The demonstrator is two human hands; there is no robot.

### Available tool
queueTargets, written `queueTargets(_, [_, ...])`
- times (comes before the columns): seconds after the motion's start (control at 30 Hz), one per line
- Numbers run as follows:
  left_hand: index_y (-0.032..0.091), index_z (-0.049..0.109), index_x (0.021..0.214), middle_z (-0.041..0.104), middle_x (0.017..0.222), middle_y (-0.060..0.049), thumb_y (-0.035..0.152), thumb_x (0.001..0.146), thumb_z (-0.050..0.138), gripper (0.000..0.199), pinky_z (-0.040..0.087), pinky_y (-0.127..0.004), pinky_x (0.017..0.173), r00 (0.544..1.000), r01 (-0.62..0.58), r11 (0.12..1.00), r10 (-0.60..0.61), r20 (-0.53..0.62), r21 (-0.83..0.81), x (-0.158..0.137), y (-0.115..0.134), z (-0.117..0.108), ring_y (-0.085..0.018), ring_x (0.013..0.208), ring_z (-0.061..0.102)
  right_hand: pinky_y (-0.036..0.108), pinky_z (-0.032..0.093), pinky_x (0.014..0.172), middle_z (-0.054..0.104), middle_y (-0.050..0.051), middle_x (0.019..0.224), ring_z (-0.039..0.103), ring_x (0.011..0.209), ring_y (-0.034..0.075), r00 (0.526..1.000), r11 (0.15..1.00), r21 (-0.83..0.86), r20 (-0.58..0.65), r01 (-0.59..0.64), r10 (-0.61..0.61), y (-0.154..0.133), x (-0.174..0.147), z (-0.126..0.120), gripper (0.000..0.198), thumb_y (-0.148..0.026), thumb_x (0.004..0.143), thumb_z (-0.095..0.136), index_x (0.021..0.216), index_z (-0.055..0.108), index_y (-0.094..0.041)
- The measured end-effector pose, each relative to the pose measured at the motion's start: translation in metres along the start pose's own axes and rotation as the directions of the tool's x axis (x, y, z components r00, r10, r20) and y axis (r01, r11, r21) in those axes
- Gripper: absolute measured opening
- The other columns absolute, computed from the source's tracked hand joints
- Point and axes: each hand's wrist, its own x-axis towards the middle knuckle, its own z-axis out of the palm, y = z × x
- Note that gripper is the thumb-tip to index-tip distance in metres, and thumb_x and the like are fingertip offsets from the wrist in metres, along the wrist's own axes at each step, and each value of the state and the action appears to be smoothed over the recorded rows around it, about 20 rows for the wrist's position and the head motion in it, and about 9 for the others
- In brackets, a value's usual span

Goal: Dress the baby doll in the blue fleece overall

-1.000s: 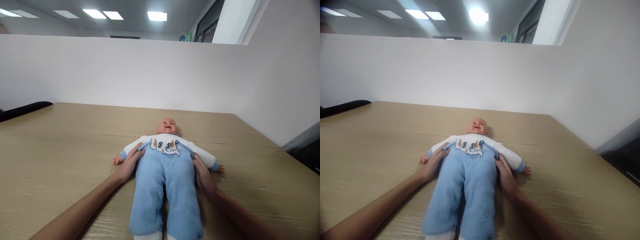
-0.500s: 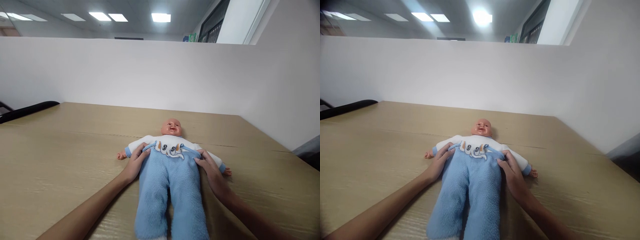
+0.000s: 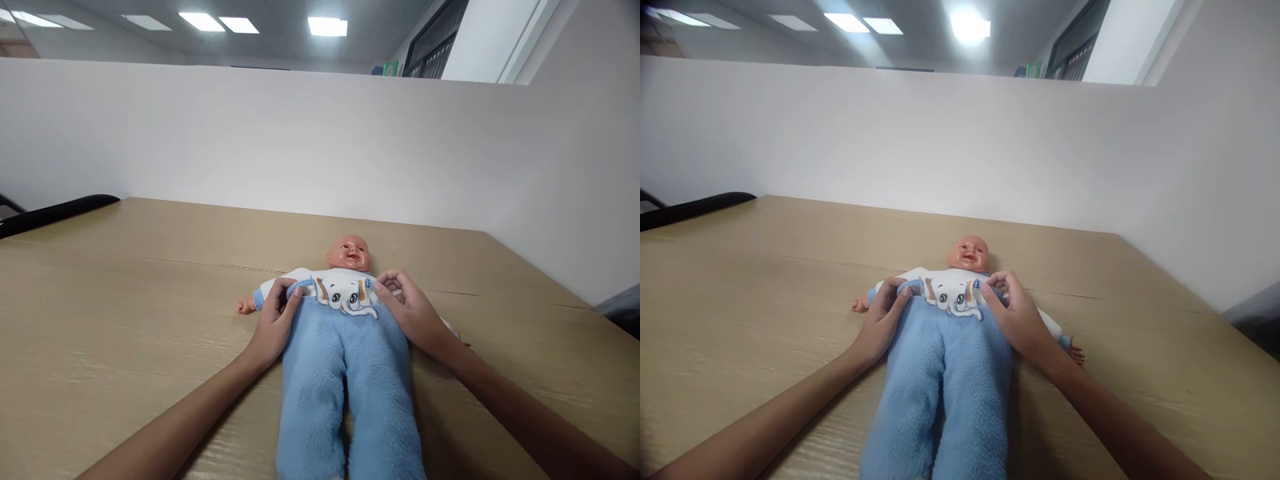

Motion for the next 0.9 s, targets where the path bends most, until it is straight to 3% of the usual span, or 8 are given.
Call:
queueTargets(0.1, [0.023,0.061,0.113,0.065,0.106,-0.003,0.050,0.109,0.057,0.028,0.045,-0.031,0.095,0.998,-0.024,0.997,0.028,-0.054,0.071,-0.004,0.003,0.002,-0.022,0.104,0.060,0.043,0.049,0.101,0.072,0.008,0.118,0.065,0.110,0.028,0.975,0.961,-0.177,-0.019,0.214,-0.221,-0.025,0.022,0.021,0.025,-0.049,0.105,0.064,0.116,0.067,-0.027])
queueTargets(0.23, [0.023,0.064,0.110,0.066,0.105,-0.004,0.043,0.109,0.058,0.021,0.045,-0.034,0.096,0.981,-0.132,0.972,0.156,-0.116,0.195,-0.007,0.006,0.001,-0.023,0.101,0.059,0.051,0.045,0.113,0.074,0.013,0.120,0.063,0.123,0.032,0.873,0.840,-0.285,0.315,0.461,-0.372,-0.057,0.066,0.060,0.016,-0.034,0.105,0.063,0.109,0.071,-0.021])
queueTargets(0.37, [0.023,0.065,0.106,0.065,0.100,-0.004,0.037,0.108,0.061,0.015,0.043,-0.034,0.091,0.964,-0.189,0.945,0.230,-0.132,0.269,-0.006,0.008,-0.001,-0.022,0.095,0.056,0.041,0.053,0.103,0.076,0.010,0.130,0.069,0.121,0.028,0.620,0.781,-0.168,0.714,0.602,-0.324,-0.064,0.114,0.103,0.030,-0.015,0.092,0.073,0.121,0.074,-0.021])
queueTargets(0.43, [0.023,0.065,0.106,0.065,0.099,-0.004,0.038,0.107,0.062,0.016,0.043,-0.034,0.090,0.967,-0.185,0.952,0.220,-0.126,0.243,-0.006,0.009,-0.002,-0.022,0.095,0.057,0.034,0.055,0.091,0.080,0.004,0.123,0.073,0.110,0.024,0.497,0.770,-0.108,0.817,0.628,-0.291,-0.061,0.129,0.122,0.039,-0.004,0.082,0.075,0.115,0.078,-0.025])
queueTargets(0.5, [0.022,0.065,0.106,0.065,0.099,-0.004,0.038,0.107,0.062,0.016,0.044,-0.034,0.089,0.972,-0.172,0.964,0.200,-0.124,0.202,-0.007,0.010,-0.001,-0.022,0.094,0.058,0.033,0.054,0.085,0.082,0.002,0.116,0.073,0.099,0.023,0.432,0.760,-0.087,0.861,0.644,-0.268,-0.058,0.137,0.138,0.036,-0.003,0.081,0.074,0.109,0.080,-0.025])
queueTargets(0.57, [0.022,0.064,0.107,0.066,0.100,-0.003,0.037,0.107,0.062,0.015,0.045,-0.033,0.089,0.977,-0.157,0.973,0.178,-0.119,0.167,-0.008,0.010,-0.001,-0.021,0.094,0.059,0.035,0.052,0.083,0.082,0.003,0.109,0.071,0.092,0.024,0.425,0.748,-0.095,0.866,0.657,-0.264,-0.057,0.137,0.147,0.025,-0.007,0.084,0.073,0.102,0.080,-0.022])
queueTargets(0.67, [0.022,0.064,0.109,0.067,0.102,-0.003,0.035,0.108,0.062,0.013,0.046,-0.031,0.090,0.976,-0.160,0.975,0.180,-0.125,0.153,-0.009,0.008,-0.001,-0.020,0.095,0.060,0.037,0.050,0.085,0.080,0.006,0.110,0.069,0.092,0.026,0.465,0.735,-0.114,0.835,0.668,-0.294,-0.058,0.132,0.147,0.018,-0.012,0.089,0.071,0.103,0.078,-0.021])
queueTargets(0.9, [0.022,0.062,0.113,0.066,0.107,-0.005,0.035,0.110,0.060,0.013,0.049,-0.033,0.093,0.968,-0.203,0.974,0.215,-0.129,0.097,-0.011,-0.004,0.000,-0.020,0.100,0.061,0.035,0.051,0.094,0.072,0.007,0.122,0.068,0.108,0.023,0.593,0.796,-0.034,0.688,0.604,-0.419,-0.051,0.128,0.106,0.035,-0.014,0.094,0.060,0.128,0.062,-0.021])
